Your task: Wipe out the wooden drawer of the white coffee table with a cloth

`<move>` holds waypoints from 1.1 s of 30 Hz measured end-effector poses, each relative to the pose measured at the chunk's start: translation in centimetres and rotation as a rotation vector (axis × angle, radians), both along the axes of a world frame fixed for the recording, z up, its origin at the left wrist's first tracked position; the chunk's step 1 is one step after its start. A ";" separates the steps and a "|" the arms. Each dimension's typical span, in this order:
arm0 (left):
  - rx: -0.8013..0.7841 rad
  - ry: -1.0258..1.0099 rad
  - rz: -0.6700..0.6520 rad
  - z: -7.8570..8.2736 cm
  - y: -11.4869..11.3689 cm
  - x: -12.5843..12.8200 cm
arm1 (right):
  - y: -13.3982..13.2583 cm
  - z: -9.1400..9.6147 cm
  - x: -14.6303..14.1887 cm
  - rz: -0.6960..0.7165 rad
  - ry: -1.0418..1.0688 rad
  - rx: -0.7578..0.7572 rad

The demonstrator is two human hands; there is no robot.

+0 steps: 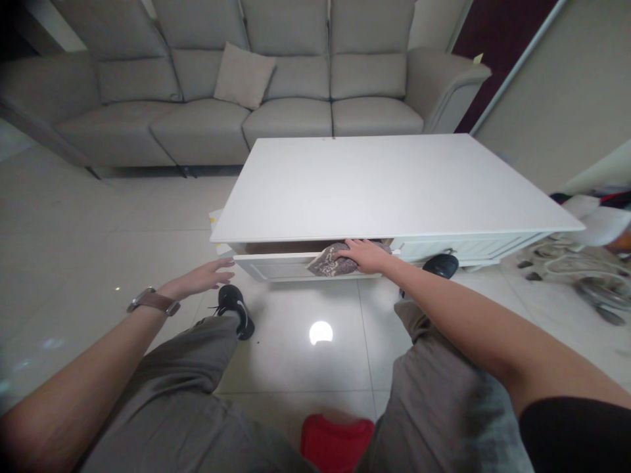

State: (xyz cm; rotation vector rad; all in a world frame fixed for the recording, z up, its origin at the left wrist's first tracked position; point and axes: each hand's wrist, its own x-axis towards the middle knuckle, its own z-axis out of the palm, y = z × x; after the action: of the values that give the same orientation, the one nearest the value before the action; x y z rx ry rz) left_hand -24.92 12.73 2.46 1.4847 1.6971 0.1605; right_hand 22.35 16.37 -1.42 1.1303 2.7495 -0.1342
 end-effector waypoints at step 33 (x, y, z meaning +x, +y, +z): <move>-0.011 -0.021 -0.008 -1.4 0.5 -0.5 | -0.4 0.4 -0.7 -0.041 0.019 -0.045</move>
State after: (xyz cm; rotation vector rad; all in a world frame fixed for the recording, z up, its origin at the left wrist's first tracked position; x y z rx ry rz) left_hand -25.44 13.20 1.05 1.4767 1.6720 0.1614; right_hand 21.64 15.95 -1.02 1.1803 2.7263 -0.2127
